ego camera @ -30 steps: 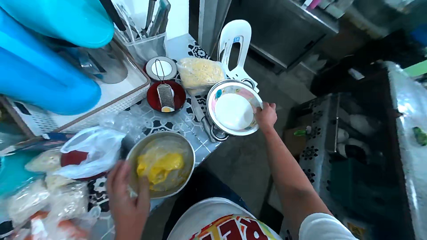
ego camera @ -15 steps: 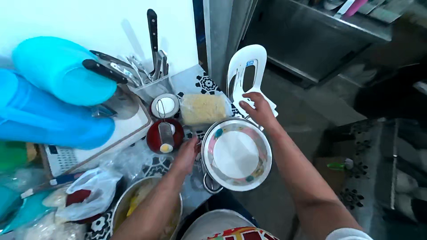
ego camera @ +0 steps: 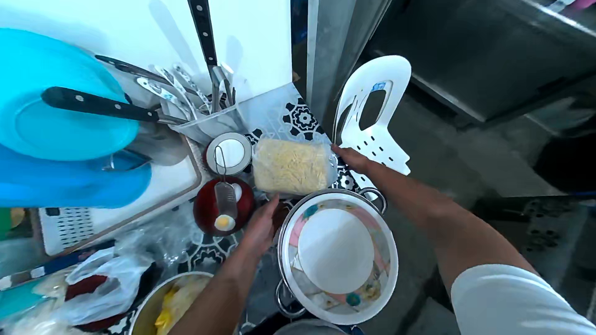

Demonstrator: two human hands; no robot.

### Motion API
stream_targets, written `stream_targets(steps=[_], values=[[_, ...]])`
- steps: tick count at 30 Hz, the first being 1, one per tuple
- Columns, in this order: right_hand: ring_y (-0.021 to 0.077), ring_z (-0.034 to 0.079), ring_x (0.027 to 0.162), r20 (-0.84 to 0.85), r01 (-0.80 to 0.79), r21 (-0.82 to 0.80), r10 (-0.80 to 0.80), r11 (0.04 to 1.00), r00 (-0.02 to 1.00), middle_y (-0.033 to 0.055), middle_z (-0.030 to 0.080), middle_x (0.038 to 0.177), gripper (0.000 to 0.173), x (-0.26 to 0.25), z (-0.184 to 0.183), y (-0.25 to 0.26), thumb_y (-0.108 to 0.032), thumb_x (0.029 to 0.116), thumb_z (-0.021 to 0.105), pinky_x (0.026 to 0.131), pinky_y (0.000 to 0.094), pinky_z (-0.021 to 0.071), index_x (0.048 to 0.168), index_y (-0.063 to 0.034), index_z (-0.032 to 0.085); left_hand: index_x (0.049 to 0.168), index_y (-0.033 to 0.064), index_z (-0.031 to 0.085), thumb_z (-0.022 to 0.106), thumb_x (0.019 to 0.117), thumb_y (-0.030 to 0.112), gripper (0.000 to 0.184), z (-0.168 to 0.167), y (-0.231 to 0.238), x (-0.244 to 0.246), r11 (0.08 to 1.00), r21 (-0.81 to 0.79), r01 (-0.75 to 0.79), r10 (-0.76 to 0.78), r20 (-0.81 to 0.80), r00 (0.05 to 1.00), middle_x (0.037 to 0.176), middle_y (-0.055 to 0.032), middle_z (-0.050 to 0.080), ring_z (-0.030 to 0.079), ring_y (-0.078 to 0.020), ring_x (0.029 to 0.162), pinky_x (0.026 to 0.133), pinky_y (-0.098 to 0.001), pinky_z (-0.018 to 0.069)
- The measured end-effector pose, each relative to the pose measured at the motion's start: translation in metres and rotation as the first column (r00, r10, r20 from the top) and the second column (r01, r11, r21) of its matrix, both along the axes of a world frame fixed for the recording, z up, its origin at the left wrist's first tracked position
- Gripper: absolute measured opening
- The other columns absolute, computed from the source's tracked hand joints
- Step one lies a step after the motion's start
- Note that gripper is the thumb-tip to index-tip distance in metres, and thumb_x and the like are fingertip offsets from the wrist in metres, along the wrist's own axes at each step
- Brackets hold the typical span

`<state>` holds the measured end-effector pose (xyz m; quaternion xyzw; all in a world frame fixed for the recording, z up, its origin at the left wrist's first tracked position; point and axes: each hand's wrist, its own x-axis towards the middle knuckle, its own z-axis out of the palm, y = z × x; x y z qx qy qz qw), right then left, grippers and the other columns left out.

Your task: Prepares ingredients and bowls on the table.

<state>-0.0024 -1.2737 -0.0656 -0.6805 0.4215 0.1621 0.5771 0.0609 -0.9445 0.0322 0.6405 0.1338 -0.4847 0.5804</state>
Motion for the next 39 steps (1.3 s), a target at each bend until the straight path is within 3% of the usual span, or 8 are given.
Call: stream_targets(steps=[5, 8, 20, 25, 30, 34, 36, 39], values=[[0.0467, 0.058, 0.125, -0.014, -0.056, -0.234, 0.054, 0.971, 0.998, 0.0333, 0.061, 0.129, 0.085, -0.005, -0.002, 0.021, -0.063, 0.1073, 0.019, 0.105, 0.0663, 0.0426, 0.128, 0.0072, 0.062, 0.138, 0.0032, 0.053, 0.043, 0.1106, 0.033, 0.042, -0.014, 0.001, 0.001, 1.000, 0.014, 0.021, -0.021, -0.006, 1.000, 0.126, -0.0126, 0.068, 0.068, -0.0207, 0.110, 0.092, -0.0367, 0.0569], [0.0486, 0.059, 0.122, -0.066, -0.105, -0.314, 0.089, 0.943, 0.994, 0.0342, 0.063, 0.123, 0.087, -0.005, -0.003, 0.023, -0.062, 0.1078, 0.016, 0.102, 0.0677, 0.0435, 0.121, 0.0091, 0.065, 0.131, 0.0039, 0.057, 0.045, 0.1101, 0.032, 0.037, -0.015, -0.002, -0.004, 1.000, 0.009, 0.024, -0.024, -0.002, 1.000, 0.114, -0.0118, 0.071, 0.071, -0.0206, 0.100, 0.085, -0.0378, 0.0594], [0.0463, 0.062, 0.118, -0.041, -0.086, -0.278, 0.078, 0.957, 0.996, 0.0341, 0.064, 0.119, 0.093, -0.017, -0.003, 0.034, -0.064, 0.1065, 0.010, 0.100, 0.0650, 0.0461, 0.118, 0.0107, 0.064, 0.125, 0.0028, 0.059, 0.043, 0.1106, 0.033, 0.037, -0.012, -0.002, -0.002, 0.997, -0.009, 0.078, -0.079, -0.023, 0.997, 0.102, -0.0109, 0.071, 0.071, -0.0189, 0.088, 0.077, -0.0352, 0.0598], [0.0437, 0.063, 0.116, -0.032, -0.074, -0.259, 0.068, 0.963, 0.997, 0.0315, 0.065, 0.118, 0.094, -0.023, -0.010, 0.032, -0.066, 0.1052, 0.009, 0.099, 0.0643, 0.0479, 0.120, 0.0080, 0.064, 0.129, 0.0023, 0.057, 0.047, 0.1091, 0.031, 0.036, -0.014, -0.001, -0.002, 0.998, -0.054, 0.011, -0.016, -0.102, 0.995, 0.114, -0.0127, 0.070, 0.070, -0.0203, 0.099, 0.085, -0.0360, 0.0587], [0.0458, 0.059, 0.122, 0.008, -0.136, -0.376, 0.150, 0.917, 0.989, 0.0317, 0.063, 0.126, 0.066, -0.012, 0.013, 0.019, -0.051, 0.1096, 0.034, 0.104, 0.0667, 0.0433, 0.129, 0.0055, 0.063, 0.137, 0.0011, 0.053, 0.050, 0.1073, 0.040, 0.049, -0.016, -0.005, -0.002, 0.987, -0.107, -0.122, 0.100, -0.186, 0.977, 0.127, -0.0152, 0.065, 0.067, -0.0235, 0.111, 0.093, -0.0378, 0.0563], [0.0309, 0.059, 0.125, 0.285, -0.129, -0.346, 0.235, 0.929, 0.929, 0.0219, 0.060, 0.134, 0.049, 0.017, 0.065, 0.039, -0.041, 0.1079, 0.047, 0.106, 0.0511, 0.0479, 0.133, -0.0009, 0.061, 0.139, 0.0006, 0.052, 0.049, 0.1055, 0.049, 0.058, -0.015, -0.015, 0.000, 0.978, -0.113, -0.178, 0.152, -0.206, 0.967, 0.126, -0.0161, 0.066, 0.068, -0.0247, 0.111, 0.094, -0.0383, 0.0569], [0.0341, 0.056, 0.129, 0.284, -0.270, -0.313, 0.361, 0.910, 0.888, 0.0229, 0.055, 0.141, 0.051, 0.034, 0.077, 0.051, -0.040, 0.1038, 0.054, 0.107, 0.0539, 0.0470, 0.140, -0.0029, 0.057, 0.139, 0.0010, 0.051, 0.052, 0.1047, 0.048, 0.058, -0.014, -0.020, 0.002, 0.973, -0.109, -0.201, 0.170, -0.247, 0.954, 0.126, -0.0160, 0.066, 0.068, -0.0248, 0.110, 0.093, -0.0377, 0.0571], [0.0361, 0.061, 0.123, 0.186, -0.430, -0.169, 0.457, 0.887, 0.870, 0.0233, 0.056, 0.143, 0.082, 0.052, 0.076, 0.053, -0.054, 0.0919, 0.069, 0.102, 0.0574, 0.0511, 0.155, -0.0101, 0.041, 0.140, 0.0017, 0.050, 0.054, 0.1037, 0.047, 0.058, -0.017, -0.023, 0.004, 0.969, -0.126, -0.211, 0.168, -0.286, 0.943, 0.126, -0.0166, 0.066, 0.068, -0.0259, 0.110, 0.093, -0.0389, 0.0574]])
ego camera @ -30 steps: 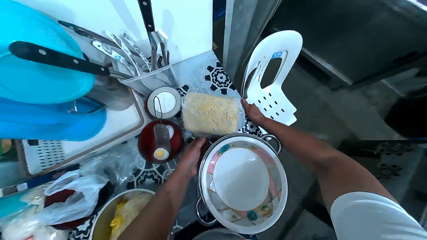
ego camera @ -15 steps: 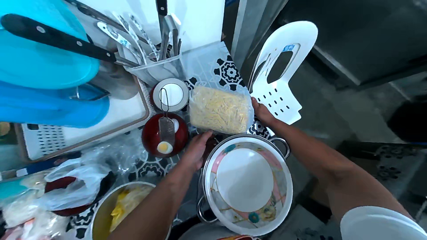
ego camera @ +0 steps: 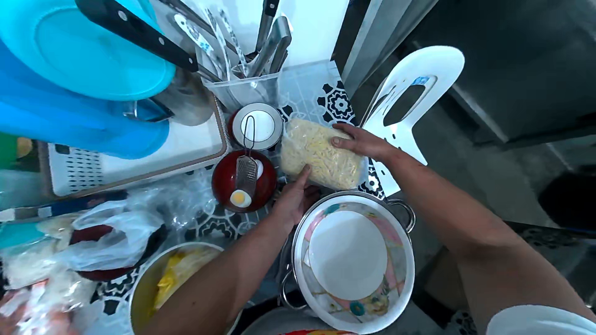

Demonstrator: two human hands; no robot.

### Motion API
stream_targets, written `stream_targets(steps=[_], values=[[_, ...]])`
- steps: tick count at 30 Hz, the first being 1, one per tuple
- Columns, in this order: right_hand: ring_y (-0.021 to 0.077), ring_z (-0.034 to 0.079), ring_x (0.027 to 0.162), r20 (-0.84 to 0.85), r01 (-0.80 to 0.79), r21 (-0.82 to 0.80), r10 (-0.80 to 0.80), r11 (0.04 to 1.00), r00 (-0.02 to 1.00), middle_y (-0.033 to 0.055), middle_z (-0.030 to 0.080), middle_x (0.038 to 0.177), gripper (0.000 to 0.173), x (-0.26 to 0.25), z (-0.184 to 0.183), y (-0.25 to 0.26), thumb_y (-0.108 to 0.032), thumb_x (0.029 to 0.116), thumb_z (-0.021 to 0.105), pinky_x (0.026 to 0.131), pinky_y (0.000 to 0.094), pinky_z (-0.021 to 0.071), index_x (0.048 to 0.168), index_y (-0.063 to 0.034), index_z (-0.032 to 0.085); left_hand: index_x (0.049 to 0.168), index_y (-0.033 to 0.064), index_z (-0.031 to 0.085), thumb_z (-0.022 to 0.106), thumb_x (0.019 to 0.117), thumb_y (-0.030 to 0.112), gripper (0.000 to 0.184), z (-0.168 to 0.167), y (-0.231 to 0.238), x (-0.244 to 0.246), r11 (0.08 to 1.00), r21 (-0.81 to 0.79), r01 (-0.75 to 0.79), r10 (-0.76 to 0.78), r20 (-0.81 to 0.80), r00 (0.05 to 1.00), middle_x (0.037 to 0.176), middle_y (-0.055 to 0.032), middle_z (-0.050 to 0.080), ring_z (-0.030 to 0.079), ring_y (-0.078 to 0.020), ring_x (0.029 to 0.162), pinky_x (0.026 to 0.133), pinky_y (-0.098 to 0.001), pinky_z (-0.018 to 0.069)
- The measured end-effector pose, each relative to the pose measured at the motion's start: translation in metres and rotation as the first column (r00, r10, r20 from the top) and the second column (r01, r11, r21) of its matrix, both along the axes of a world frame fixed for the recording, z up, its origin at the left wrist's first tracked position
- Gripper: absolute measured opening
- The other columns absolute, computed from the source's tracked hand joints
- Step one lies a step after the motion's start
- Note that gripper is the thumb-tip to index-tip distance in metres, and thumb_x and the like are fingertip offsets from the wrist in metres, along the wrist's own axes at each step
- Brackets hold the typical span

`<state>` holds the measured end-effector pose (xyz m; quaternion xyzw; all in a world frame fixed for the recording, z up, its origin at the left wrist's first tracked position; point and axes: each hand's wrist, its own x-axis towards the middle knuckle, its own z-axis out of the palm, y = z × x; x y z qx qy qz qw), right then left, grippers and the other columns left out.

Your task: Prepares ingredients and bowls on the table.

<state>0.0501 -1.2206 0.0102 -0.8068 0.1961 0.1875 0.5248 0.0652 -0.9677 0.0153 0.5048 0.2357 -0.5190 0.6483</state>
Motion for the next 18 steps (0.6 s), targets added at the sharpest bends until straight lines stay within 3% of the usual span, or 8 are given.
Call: stream_targets(steps=[2, 4, 8, 10, 12, 13, 16, 18], values=[[0.0332, 0.066, 0.116, -0.075, -0.005, 0.082, 0.011, 0.997, 0.997, 0.0217, 0.061, 0.137, 0.089, 0.003, 0.000, -0.006, -0.055, 0.0864, 0.074, 0.098, 0.0541, 0.0548, 0.156, -0.0098, 0.040, 0.142, 0.0022, 0.047, 0.054, 0.1038, 0.047, 0.060, -0.003, -0.002, 0.001, 1.000, -0.008, 0.004, -0.004, 0.008, 1.000, 0.127, -0.0178, 0.064, 0.068, -0.0271, 0.109, 0.092, -0.0402, 0.0585], [0.0317, 0.068, 0.109, -0.103, 0.017, 0.132, -0.003, 0.991, 0.995, 0.0210, 0.065, 0.129, 0.080, -0.002, 0.006, -0.008, -0.049, 0.0889, 0.073, 0.095, 0.0527, 0.0560, 0.151, -0.0068, 0.046, 0.144, 0.0020, 0.045, 0.055, 0.1046, 0.044, 0.058, -0.003, -0.005, 0.007, 1.000, -0.010, 0.013, -0.013, 0.053, 0.998, 0.127, -0.0183, 0.063, 0.068, -0.0271, 0.109, 0.091, -0.0404, 0.0586], [0.0291, 0.066, 0.113, -0.014, 0.164, 0.069, -0.163, 0.984, 0.987, 0.0174, 0.062, 0.135, 0.081, -0.035, 0.005, -0.001, -0.051, 0.0865, 0.073, 0.094, 0.0509, 0.0563, 0.153, -0.0145, 0.044, 0.142, 0.0018, 0.048, 0.061, 0.1032, 0.036, 0.053, 0.000, -0.022, 0.029, 0.998, 0.010, 0.069, -0.070, 0.182, 0.981, 0.128, -0.0172, 0.062, 0.065, -0.0249, 0.112, 0.094, -0.0392, 0.0561], [0.0304, 0.056, 0.130, 0.079, 0.206, 0.022, -0.207, 0.978, 0.975, 0.0179, 0.045, 0.153, 0.106, -0.047, 0.003, 0.004, -0.041, 0.0736, 0.084, 0.101, 0.0527, 0.0523, 0.161, -0.0196, 0.029, 0.145, 0.0026, 0.045, 0.063, 0.1024, 0.033, 0.055, 0.000, -0.035, 0.045, 0.994, -0.011, 0.110, -0.103, 0.271, 0.957, 0.133, -0.0176, 0.060, 0.061, -0.0267, 0.120, 0.100, -0.0441, 0.0526], [0.0315, 0.043, 0.143, 0.185, 0.201, -0.069, -0.185, 0.977, 0.965, 0.0183, 0.026, 0.165, 0.132, -0.048, 0.000, 0.007, -0.040, 0.0627, 0.092, 0.109, 0.0536, 0.0470, 0.166, -0.0246, 0.012, 0.145, 0.0013, 0.046, 0.067, 0.0996, 0.032, 0.059, -0.009, -0.052, 0.064, 0.991, -0.027, 0.128, -0.109, 0.372, 0.922, 0.134, -0.0194, 0.061, 0.062, -0.0284, 0.121, 0.101, -0.0469, 0.0538], [0.0341, 0.040, 0.145, 0.243, 0.210, -0.128, -0.175, 0.969, 0.954, 0.0204, 0.021, 0.167, 0.136, -0.045, -0.004, 0.008, -0.039, 0.0634, 0.094, 0.110, 0.0555, 0.0452, 0.167, -0.0232, 0.006, 0.147, 0.0007, 0.045, 0.068, 0.0991, 0.032, 0.062, -0.014, -0.060, 0.076, 0.989, -0.025, 0.149, -0.125, 0.417, 0.900, 0.135, -0.0206, 0.060, 0.062, -0.0291, 0.122, 0.102, -0.0471, 0.0537], [0.0461, 0.044, 0.140, 0.380, 0.323, -0.268, -0.208, 0.908, 0.901, 0.0305, 0.028, 0.161, 0.131, -0.019, -0.017, 0.014, -0.037, 0.0713, 0.094, 0.110, 0.0634, 0.0431, 0.166, -0.0132, 0.006, 0.146, 0.0003, 0.049, 0.066, 0.1007, 0.028, 0.056, -0.014, -0.080, 0.106, 0.970, 0.003, 0.243, -0.202, 0.570, 0.797, 0.138, -0.0210, 0.059, 0.061, -0.0283, 0.125, 0.106, -0.0472, 0.0507], [0.0448, 0.044, 0.140, 0.403, 0.370, -0.282, -0.240, 0.885, 0.883, 0.0306, 0.032, 0.159, 0.129, 0.008, -0.021, 0.012, -0.040, 0.0733, 0.092, 0.113, 0.0605, 0.0415, 0.166, -0.0118, 0.006, 0.148, 0.0014, 0.048, 0.065, 0.1007, 0.026, 0.056, -0.004, -0.081, 0.118, 0.959, 0.027, 0.281, -0.227, 0.665, 0.712, 0.142, -0.0195, 0.057, 0.058, -0.0265, 0.129, 0.109, -0.0463, 0.0482]])
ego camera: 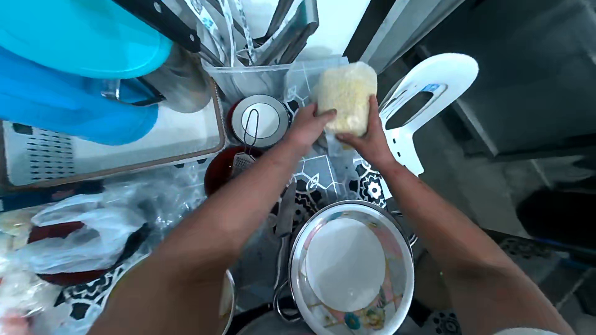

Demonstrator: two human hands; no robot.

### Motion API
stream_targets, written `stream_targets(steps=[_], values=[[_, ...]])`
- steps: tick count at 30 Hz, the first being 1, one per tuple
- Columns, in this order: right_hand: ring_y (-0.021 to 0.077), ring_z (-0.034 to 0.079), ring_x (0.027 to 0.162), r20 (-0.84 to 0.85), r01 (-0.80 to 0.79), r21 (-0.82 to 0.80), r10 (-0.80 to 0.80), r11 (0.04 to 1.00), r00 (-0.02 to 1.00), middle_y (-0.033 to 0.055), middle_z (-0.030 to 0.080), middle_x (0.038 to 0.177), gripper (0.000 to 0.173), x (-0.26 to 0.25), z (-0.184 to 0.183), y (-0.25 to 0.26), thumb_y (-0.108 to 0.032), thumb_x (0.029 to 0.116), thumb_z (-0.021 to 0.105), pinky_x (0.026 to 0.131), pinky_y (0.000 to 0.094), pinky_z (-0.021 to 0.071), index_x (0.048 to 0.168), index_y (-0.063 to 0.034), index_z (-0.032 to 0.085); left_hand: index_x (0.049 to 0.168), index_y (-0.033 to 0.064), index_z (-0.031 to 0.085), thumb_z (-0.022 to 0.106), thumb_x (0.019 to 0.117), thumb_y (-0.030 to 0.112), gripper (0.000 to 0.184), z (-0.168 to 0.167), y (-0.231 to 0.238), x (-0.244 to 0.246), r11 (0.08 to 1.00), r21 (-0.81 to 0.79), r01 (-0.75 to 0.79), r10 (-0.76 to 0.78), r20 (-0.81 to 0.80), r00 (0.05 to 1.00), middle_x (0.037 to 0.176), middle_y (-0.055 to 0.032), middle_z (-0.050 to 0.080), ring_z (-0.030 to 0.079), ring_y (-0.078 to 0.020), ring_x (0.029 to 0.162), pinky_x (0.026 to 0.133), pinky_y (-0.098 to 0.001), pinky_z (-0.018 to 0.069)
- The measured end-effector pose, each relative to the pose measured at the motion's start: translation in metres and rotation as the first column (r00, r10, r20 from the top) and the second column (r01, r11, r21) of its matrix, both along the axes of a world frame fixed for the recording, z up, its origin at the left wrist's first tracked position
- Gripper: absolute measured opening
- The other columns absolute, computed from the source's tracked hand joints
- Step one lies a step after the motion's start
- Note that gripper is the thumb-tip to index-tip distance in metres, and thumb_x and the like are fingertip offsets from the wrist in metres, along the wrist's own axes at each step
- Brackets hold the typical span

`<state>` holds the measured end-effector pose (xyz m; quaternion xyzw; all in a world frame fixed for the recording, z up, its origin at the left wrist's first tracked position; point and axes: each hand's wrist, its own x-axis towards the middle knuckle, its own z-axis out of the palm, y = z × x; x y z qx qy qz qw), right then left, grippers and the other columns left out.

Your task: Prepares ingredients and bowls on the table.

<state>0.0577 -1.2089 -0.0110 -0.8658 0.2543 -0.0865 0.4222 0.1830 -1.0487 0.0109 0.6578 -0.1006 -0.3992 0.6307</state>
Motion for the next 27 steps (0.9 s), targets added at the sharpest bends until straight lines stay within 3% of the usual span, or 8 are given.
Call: stream_targets(steps=[2, 6, 10, 13, 16, 18, 22, 27], values=[[0.0448, 0.044, 0.140, -0.012, -0.014, -0.016, 0.014, 1.000, 1.000, 0.0295, 0.032, 0.159, 0.128, 0.028, -0.002, -0.010, -0.042, 0.0750, 0.090, 0.113, 0.0614, 0.0414, 0.166, -0.0137, 0.005, 0.154, 0.0011, 0.040, 0.062, 0.1021, 0.026, 0.061, 0.021, 0.019, 0.002, 0.999, 0.011, 0.049, -0.050, 0.115, 0.992, 0.150, -0.0195, 0.050, 0.054, -0.0266, 0.135, 0.112, -0.0451, 0.0458], [0.0463, 0.043, 0.141, -0.021, -0.074, -0.009, 0.074, 0.997, 0.997, 0.0279, 0.030, 0.162, 0.130, 0.082, -0.003, -0.031, -0.038, 0.0739, 0.091, 0.110, 0.0655, 0.0416, 0.167, -0.0161, 0.003, 0.138, 0.0064, 0.059, 0.055, 0.1049, 0.021, 0.037, 0.056, 0.105, -0.024, 0.991, 0.123, 0.046, -0.098, 0.463, 0.881, 0.144, -0.0103, 0.057, 0.060, -0.0185, 0.126, 0.104, -0.0387, 0.0536], [0.0417, 0.042, 0.144, 0.021, -0.154, -0.010, 0.154, 0.988, 0.988, 0.0297, 0.027, 0.162, 0.137, 0.105, -0.005, -0.039, -0.031, 0.0704, 0.094, 0.114, 0.0550, 0.0433, 0.165, -0.0107, -0.002, 0.123, 0.0044, 0.068, 0.053, 0.1037, 0.018, 0.028, 0.048, 0.209, -0.051, 0.929, 0.281, -0.241, -0.052, 0.745, 0.665, 0.129, -0.0155, 0.059, 0.063, -0.0188, 0.108, 0.086, -0.0347, 0.0572], [0.0417, 0.042, 0.144, -0.002, -0.181, -0.026, 0.181, 0.983, 0.983, 0.0310, 0.025, 0.163, 0.136, 0.097, -0.002, -0.038, -0.027, 0.0739, 0.092, 0.114, 0.0531, 0.0434, 0.165, -0.0096, -0.007, 0.131, -0.0017, 0.060, 0.049, 0.1071, 0.018, 0.033, 0.043, 0.253, -0.055, 0.744, 0.567, -0.354, -0.171, 0.674, 0.718, 0.119, -0.0265, 0.060, 0.066, -0.0355, 0.096, 0.082, -0.0536, 0.0569], [0.0427, 0.044, 0.142, -0.097, -0.180, -0.007, 0.179, 0.984, 0.979, 0.0333, 0.026, 0.161, 0.135, 0.083, 0.007, -0.033, -0.028, 0.0777, 0.090, 0.114, 0.0545, 0.0439, 0.163, -0.0078, -0.013, 0.147, -0.0008, 0.045, 0.045, 0.1101, 0.030, 0.049, 0.027, 0.256, -0.051, 0.586, 0.783, -0.207, -0.283, 0.438, 0.853, 0.105, -0.0318, 0.068, 0.068, -0.0507, 0.091, 0.081, -0.0715, 0.0512], [0.0420, 0.043, 0.143, -0.166, -0.135, 0.050, 0.141, 0.990, 0.976, 0.0319, 0.027, 0.161, 0.133, 0.069, 0.010, -0.030, -0.030, 0.0792, 0.089, 0.115, 0.0553, 0.0424, 0.164, -0.0108, -0.012, 0.141, 0.0000, 0.050, 0.046, 0.1098, 0.033, 0.046, 0.015, 0.246, -0.045, 0.561, 0.821, -0.111, -0.281, 0.315, 0.907, 0.101, -0.0320, 0.067, 0.067, -0.0526, 0.093, 0.082, -0.0727, 0.0501], [0.0409, 0.052, 0.134, -0.262, -0.096, 0.070, 0.111, 0.993, 0.959, 0.0270, 0.040, 0.156, 0.096, 0.022, 0.024, -0.021, -0.033, 0.0916, 0.078, 0.108, 0.0565, 0.0478, 0.164, -0.0098, 0.019, 0.135, -0.0041, 0.051, 0.046, 0.1082, 0.020, 0.037, 0.015, 0.234, -0.045, 0.560, 0.822, -0.100, -0.287, 0.305, 0.908, 0.100, -0.0328, 0.066, 0.067, -0.0524, 0.095, 0.082, -0.0708, 0.0508], [0.0389, 0.056, 0.129, -0.319, -0.109, 0.040, 0.116, 0.993, 0.941, 0.0214, 0.053, 0.147, 0.055, -0.048, 0.059, -0.005, -0.038, 0.1010, 0.065, 0.104, 0.0594, 0.0465, 0.145, -0.0078, 0.055, 0.136, -0.0058, 0.052, 0.047, 0.1077, 0.018, 0.038, 0.028, 0.218, -0.059, 0.600, 0.798, -0.064, -0.330, 0.320, 0.888, 0.100, -0.0332, 0.066, 0.067, -0.0523, 0.094, 0.082, -0.0704, 0.0507]])
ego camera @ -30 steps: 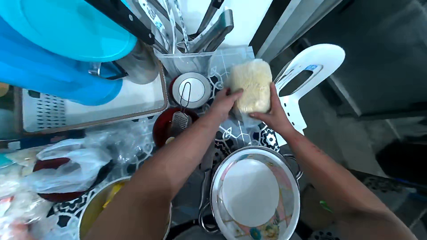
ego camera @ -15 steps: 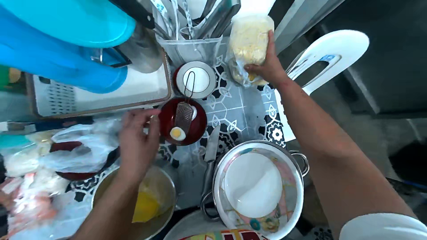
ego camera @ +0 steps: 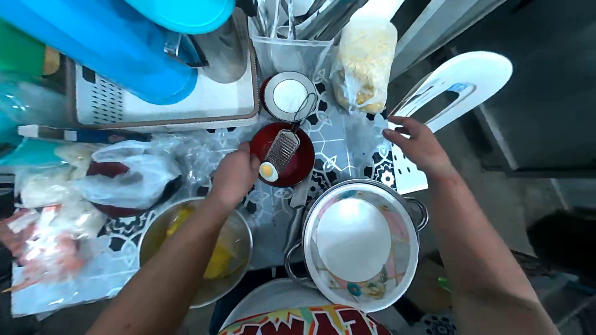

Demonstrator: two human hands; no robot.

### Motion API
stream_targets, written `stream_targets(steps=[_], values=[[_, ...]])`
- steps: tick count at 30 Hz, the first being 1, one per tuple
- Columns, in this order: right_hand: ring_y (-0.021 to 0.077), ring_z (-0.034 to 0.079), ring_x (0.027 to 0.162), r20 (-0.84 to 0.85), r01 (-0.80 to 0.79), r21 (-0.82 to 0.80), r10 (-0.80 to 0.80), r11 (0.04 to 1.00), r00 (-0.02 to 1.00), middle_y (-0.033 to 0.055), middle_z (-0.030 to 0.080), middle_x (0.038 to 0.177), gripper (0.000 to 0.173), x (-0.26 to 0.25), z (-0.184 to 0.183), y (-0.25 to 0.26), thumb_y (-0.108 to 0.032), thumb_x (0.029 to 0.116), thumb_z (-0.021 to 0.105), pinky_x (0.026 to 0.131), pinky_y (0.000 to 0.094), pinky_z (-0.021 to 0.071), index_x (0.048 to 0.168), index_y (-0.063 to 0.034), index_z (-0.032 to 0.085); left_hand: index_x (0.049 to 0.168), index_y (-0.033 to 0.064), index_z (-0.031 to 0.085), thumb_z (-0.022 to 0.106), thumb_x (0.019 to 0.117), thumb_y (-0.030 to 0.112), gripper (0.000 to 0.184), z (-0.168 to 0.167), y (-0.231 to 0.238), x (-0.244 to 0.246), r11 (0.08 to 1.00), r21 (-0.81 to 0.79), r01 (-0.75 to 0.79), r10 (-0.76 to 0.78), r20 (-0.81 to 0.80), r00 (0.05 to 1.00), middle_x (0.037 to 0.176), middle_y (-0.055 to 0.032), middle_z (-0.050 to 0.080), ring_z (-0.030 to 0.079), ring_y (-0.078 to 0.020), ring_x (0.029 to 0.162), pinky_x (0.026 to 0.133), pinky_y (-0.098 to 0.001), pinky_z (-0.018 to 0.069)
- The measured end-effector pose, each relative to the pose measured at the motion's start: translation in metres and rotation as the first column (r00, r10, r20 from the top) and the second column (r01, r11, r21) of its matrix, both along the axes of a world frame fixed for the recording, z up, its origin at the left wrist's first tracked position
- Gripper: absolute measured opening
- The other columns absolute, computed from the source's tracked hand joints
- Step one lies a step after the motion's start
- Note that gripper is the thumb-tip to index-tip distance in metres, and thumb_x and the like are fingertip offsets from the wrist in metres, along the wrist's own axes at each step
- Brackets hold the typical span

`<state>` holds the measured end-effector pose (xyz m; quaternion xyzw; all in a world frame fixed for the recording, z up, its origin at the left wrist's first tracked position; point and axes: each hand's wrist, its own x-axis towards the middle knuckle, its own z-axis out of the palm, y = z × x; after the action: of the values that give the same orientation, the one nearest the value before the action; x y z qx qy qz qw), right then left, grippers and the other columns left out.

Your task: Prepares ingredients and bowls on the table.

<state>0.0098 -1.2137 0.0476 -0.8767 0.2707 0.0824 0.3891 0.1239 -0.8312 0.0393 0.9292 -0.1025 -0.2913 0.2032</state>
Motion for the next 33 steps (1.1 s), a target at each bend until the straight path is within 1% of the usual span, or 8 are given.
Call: stream_targets(steps=[2, 8, 12, 17, 19, 23, 28, 33], values=[[0.0378, 0.059, 0.125, 0.012, 0.007, 0.003, -0.007, 1.000, 1.000, 0.0198, 0.055, 0.145, 0.049, -0.025, 0.013, 0.007, -0.039, 0.1027, 0.062, 0.098, 0.0595, 0.0497, 0.141, -0.0096, 0.058, 0.135, -0.0040, 0.053, 0.047, 0.1074, 0.018, 0.036, 0.004, -0.015, -0.004, 0.999, -0.040, 0.007, -0.009, -0.048, 0.999, 0.100, -0.0310, 0.067, 0.068, -0.0485, 0.091, 0.081, -0.0678, 0.0527], [0.0335, 0.056, 0.130, 0.123, 0.015, -0.115, 0.000, 0.993, 0.992, 0.0204, 0.054, 0.146, 0.042, -0.081, 0.021, 0.011, -0.031, 0.1009, 0.065, 0.104, 0.0532, 0.0497, 0.133, -0.0029, 0.064, 0.137, -0.0020, 0.050, 0.045, 0.1089, 0.022, 0.037, -0.005, -0.080, -0.005, 0.972, -0.234, -0.008, -0.032, -0.167, 0.985, 0.101, -0.0270, 0.067, 0.071, -0.0390, 0.082, 0.077, -0.0594, 0.0592], [0.0305, 0.055, 0.132, 0.142, 0.074, -0.151, -0.052, 0.986, 0.988, 0.0194, 0.052, 0.149, 0.045, -0.119, 0.022, 0.011, -0.036, 0.1002, 0.064, 0.103, 0.0486, 0.0515, 0.132, -0.0037, 0.066, 0.145, -0.0018, 0.040, 0.047, 0.1087, 0.023, 0.045, -0.025, -0.126, -0.010, 0.919, -0.376, -0.118, 0.023, -0.246, 0.969, 0.103, -0.0247, 0.068, 0.072, -0.0317, 0.076, 0.072, -0.0502, 0.0621], [0.0317, 0.057, 0.130, 0.124, 0.147, -0.171, -0.126, 0.974, 0.984, 0.0225, 0.051, 0.149, 0.047, -0.156, 0.018, 0.011, -0.038, 0.0996, 0.063, 0.099, 0.0447, 0.0546, 0.131, -0.0027, 0.066, 0.153, 0.0042, 0.031, 0.046, 0.1081, 0.046, 0.063, -0.041, -0.146, -0.010, 0.770, -0.519, -0.372, 0.121, -0.454, 0.883, 0.108, -0.0248, 0.065, 0.071, -0.0275, 0.073, 0.068, -0.0433, 0.0619], [0.0346, 0.056, 0.132, 0.123, 0.170, -0.179, -0.149, 0.969, 0.981, 0.0249, 0.051, 0.149, 0.048, -0.167, 0.017, 0.012, -0.038, 0.0998, 0.063, 0.101, 0.0468, 0.0531, 0.131, -0.0014, 0.066, 0.146, 0.0021, 0.038, 0.044, 0.1065, 0.053, 0.065, -0.044, -0.139, -0.004, 0.686, -0.519, -0.510, 0.221, -0.519, 0.826, 0.108, -0.0193, 0.061, 0.066, -0.0230, 0.074, 0.068, -0.0406, 0.0595], [0.0338, 0.055, 0.134, 0.149, 0.206, -0.147, -0.184, 0.967, 0.972, 0.0255, 0.051, 0.148, 0.045, -0.178, 0.007, 0.017, -0.035, 0.0996, 0.063, 0.102, 0.0450, 0.0525, 0.129, -0.0016, 0.067, 0.118, 0.0033, 0.056, 0.040, 0.1081, 0.053, 0.053, -0.046, -0.123, 0.018, 0.462, -0.497, -0.734, 0.433, -0.596, 0.676, 0.079, 0.0000, 0.056, 0.060, -0.0095, 0.060, 0.061, -0.0288, 0.0568], [0.0358, 0.056, 0.131, 0.149, 0.187, -0.157, -0.164, 0.970, 0.975, 0.0259, 0.051, 0.148, 0.041, -0.171, -0.005, 0.024, -0.031, 0.0993, 0.065, 0.099, 0.0467, 0.0528, 0.128, -0.0012, 0.068, 0.111, 0.0039, 0.054, 0.043, 0.1109, 0.035, 0.033, -0.038, -0.115, 0.024, 0.294, -0.517, -0.804, 0.458, -0.662, 0.593, 0.078, -0.0016, 0.068, 0.067, -0.0088, 0.062, 0.060, -0.0250, 0.0583], [0.0368, 0.056, 0.131, 0.152, 0.162, -0.161, -0.137, 0.974, 0.979, 0.0265, 0.051, 0.148, 0.040, -0.162, -0.009, 0.026, -0.030, 0.0994, 0.064, 0.098, 0.0476, 0.0536, 0.128, -0.0015, 0.068, 0.107, 0.0023, 0.056, 0.044, 0.1111, 0.030, 0.031, -0.036, -0.101, 0.007, 0.312, -0.628, -0.713, 0.368, -0.612, 0.700, 0.080, -0.0025, 0.070, 0.068, -0.0099, 0.065, 0.064, -0.0261, 0.0591]])
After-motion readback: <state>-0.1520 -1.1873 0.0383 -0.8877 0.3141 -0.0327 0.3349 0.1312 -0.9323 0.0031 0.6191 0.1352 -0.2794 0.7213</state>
